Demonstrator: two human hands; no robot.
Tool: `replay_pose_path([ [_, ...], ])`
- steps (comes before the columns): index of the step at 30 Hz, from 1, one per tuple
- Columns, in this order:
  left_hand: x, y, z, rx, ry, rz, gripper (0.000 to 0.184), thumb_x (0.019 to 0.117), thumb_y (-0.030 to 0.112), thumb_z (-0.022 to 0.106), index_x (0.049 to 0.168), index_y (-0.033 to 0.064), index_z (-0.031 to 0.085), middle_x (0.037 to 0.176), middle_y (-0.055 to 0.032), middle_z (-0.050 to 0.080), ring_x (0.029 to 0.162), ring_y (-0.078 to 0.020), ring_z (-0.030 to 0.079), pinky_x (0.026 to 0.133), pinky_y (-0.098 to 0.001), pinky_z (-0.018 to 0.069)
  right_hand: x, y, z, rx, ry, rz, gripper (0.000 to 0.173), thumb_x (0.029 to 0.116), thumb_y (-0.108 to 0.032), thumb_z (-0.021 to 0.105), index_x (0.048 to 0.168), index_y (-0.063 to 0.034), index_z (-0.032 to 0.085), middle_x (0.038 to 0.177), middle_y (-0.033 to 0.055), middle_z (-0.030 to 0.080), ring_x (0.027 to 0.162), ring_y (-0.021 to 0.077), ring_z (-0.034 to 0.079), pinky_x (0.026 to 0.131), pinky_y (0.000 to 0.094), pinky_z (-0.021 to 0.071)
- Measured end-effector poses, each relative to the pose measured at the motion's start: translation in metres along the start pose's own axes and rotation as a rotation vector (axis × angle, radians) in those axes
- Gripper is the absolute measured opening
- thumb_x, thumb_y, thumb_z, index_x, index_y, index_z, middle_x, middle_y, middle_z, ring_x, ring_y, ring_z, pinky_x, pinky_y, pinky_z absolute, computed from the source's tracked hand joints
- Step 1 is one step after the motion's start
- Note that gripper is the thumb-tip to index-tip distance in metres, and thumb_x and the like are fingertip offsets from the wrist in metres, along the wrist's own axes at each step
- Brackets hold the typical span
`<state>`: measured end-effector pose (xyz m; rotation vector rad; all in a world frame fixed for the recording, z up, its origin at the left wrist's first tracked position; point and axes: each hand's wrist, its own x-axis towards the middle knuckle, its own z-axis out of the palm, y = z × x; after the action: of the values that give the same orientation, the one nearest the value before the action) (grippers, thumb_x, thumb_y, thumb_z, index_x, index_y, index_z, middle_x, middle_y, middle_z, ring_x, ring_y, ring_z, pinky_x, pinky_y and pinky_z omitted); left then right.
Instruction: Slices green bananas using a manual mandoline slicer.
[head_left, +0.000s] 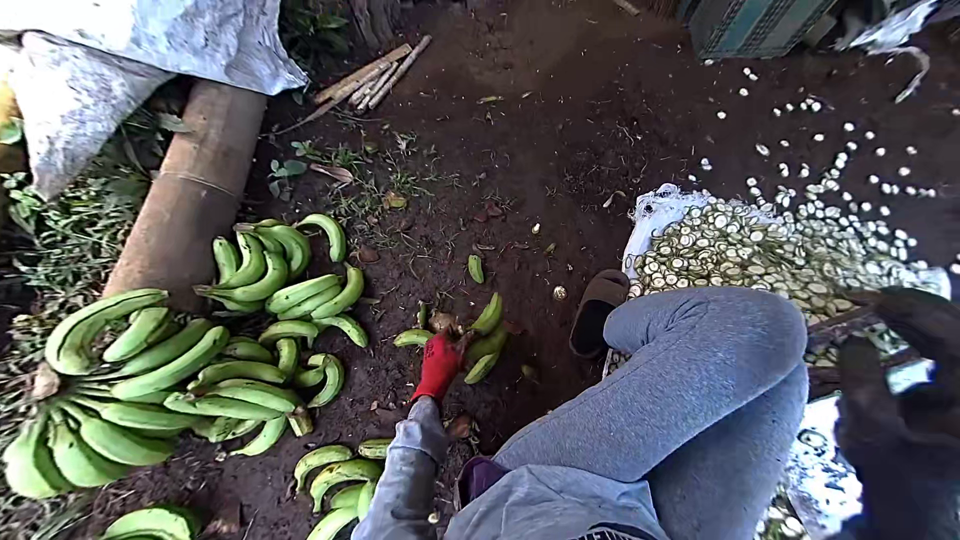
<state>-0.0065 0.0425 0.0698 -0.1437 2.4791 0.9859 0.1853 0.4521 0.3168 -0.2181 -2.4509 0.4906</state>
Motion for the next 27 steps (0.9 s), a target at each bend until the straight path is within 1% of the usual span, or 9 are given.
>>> replay_pose_path([
  [3, -0.035, 0.087, -0.027, -0.099, 0.028, 0.161, 0.038, 0.0972, 0.034, 0.069, 0.111, -0.0017, 0.07, 0.097, -0.0182, 0.07, 0.092, -0.0291, 0.068, 0.089, -0.0546, 0.0531, 0.024, -0.075, 0.076, 0.136, -0.29, -0.202, 0.054, 0.0878, -0.039, 0.073, 0.132, -0.0091, 0.066, 0.141, 0.0193, 0.059, 0.139, 0.037, 0.048, 0.111, 0.0576, 0.0411],
  [6, -0.076, 0.169, -0.051, -0.266, 0.016, 0.368, 0.029, 0.0946, 0.026, 0.072, 0.111, 0.0028, 0.07, 0.09, -0.0063, 0.07, 0.079, -0.0122, 0.068, 0.076, -0.0374, 0.0589, 0.04, -0.106, 0.115, -0.04, -0.504, -0.379, 0.106, 0.0618, -0.035, 0.092, 0.156, -0.0257, 0.044, 0.164, 0.0178, 0.033, 0.153, 0.0496, 0.018, 0.119, 0.0706, 0.0176],
  [7, -0.088, 0.19, -0.055, -0.352, 0.014, 0.491, 0.027, 0.0931, 0.026, 0.071, 0.11, 0.0047, 0.07, 0.087, -0.0005, 0.07, 0.075, -0.0056, 0.067, 0.071, -0.0289, 0.0595, 0.045, -0.107, 0.115, -0.065, -0.471, -0.405, 0.112, 0.0566, -0.032, 0.096, 0.156, -0.0244, 0.044, 0.163, 0.0195, 0.035, 0.152, 0.0516, 0.019, 0.119, 0.0724, 0.0146],
  [10, -0.101, 0.243, -0.057, -0.604, -0.076, 0.893, 0.032, 0.0893, 0.038, 0.074, 0.111, 0.0143, 0.071, 0.091, 0.0125, 0.072, 0.08, 0.0028, 0.067, 0.071, -0.0184, 0.0576, 0.065, -0.089, 0.08, -0.027, -0.114, -0.419, 0.081, 0.0671, -0.036, 0.088, 0.139, -0.0119, 0.059, 0.135, 0.0181, 0.06, 0.136, 0.0436, 0.047, 0.119, 0.0691, 0.0198],
  [12, -0.101, 0.28, -0.05, -0.586, -0.203, 1.149, 0.06, 0.0824, 0.053, 0.077, 0.13, 0.0189, 0.067, 0.122, 0.0095, 0.068, 0.108, -0.0019, 0.063, 0.092, -0.0238, 0.0551, 0.064, -0.067, 0.043, 0.146, 0.017, -0.292, 0.08, 0.0708, -0.039, 0.086, 0.136, -0.0027, 0.056, 0.131, 0.0195, 0.061, 0.132, 0.0356, 0.051, 0.121, 0.0573, 0.0268],
  [14, -0.109, 0.323, -0.031, -0.437, -0.379, 1.342, 0.099, 0.0779, 0.067, 0.076, 0.155, 0.0143, 0.043, 0.154, -0.0013, 0.047, 0.138, -0.0094, 0.047, 0.113, -0.0323, 0.0446, 0.053, -0.046, 0.006, 0.332, 0.034, -0.122, 0.091, 0.0692, -0.04, 0.088, 0.14, 0.0046, 0.052, 0.138, 0.0179, 0.06, 0.135, 0.021, 0.052, 0.12, 0.037, 0.0364],
  [17, -0.135, 0.375, 0.017, -0.554, -0.753, 1.381, 0.089, 0.0827, 0.038, 0.082, 0.155, 0.0072, 0.041, 0.144, 0.0029, 0.057, 0.125, 0.001, 0.056, 0.105, -0.0216, 0.0497, 0.029, -0.024, -0.03, 0.487, 0.122, 0.059, 0.091, 0.0691, -0.034, 0.091, 0.14, 0.0046, 0.049, 0.127, 0.0039, 0.065, 0.115, -0.0037, 0.06, 0.099, 0.0169, 0.0517],
  [22, -0.184, 0.43, 0.099, -0.471, -0.98, 1.184, 0.069, 0.0891, 0.02, 0.074, 0.153, 0.0179, 0.048, 0.129, -0.0001, 0.067, 0.105, -0.0042, 0.067, 0.09, -0.0246, 0.0577, -0.019, 0.007, -0.071, 0.238, 0.435, 0.43, 0.098, 0.0599, -0.038, 0.093, 0.14, -0.0001, 0.053, 0.124, 0.0076, 0.065, 0.109, 0.0041, 0.063, 0.096, 0.0233, 0.0538],
  [27, -0.218, 0.46, 0.163, -0.175, -1.081, 1.384, 0.068, 0.0922, 0.023, 0.076, 0.153, 0.014, 0.048, 0.141, -0.0043, 0.062, 0.12, -0.0088, 0.063, 0.103, -0.0306, 0.052, -0.081, 0.055, -0.108, 0.533, 0.496, 0.702, 0.088, 0.06, -0.013, 0.091, 0.14, -0.0107, 0.056, 0.112, 0.0036, 0.07, 0.091, 0.0098, 0.07, 0.076, 0.0286, 0.0627],
])
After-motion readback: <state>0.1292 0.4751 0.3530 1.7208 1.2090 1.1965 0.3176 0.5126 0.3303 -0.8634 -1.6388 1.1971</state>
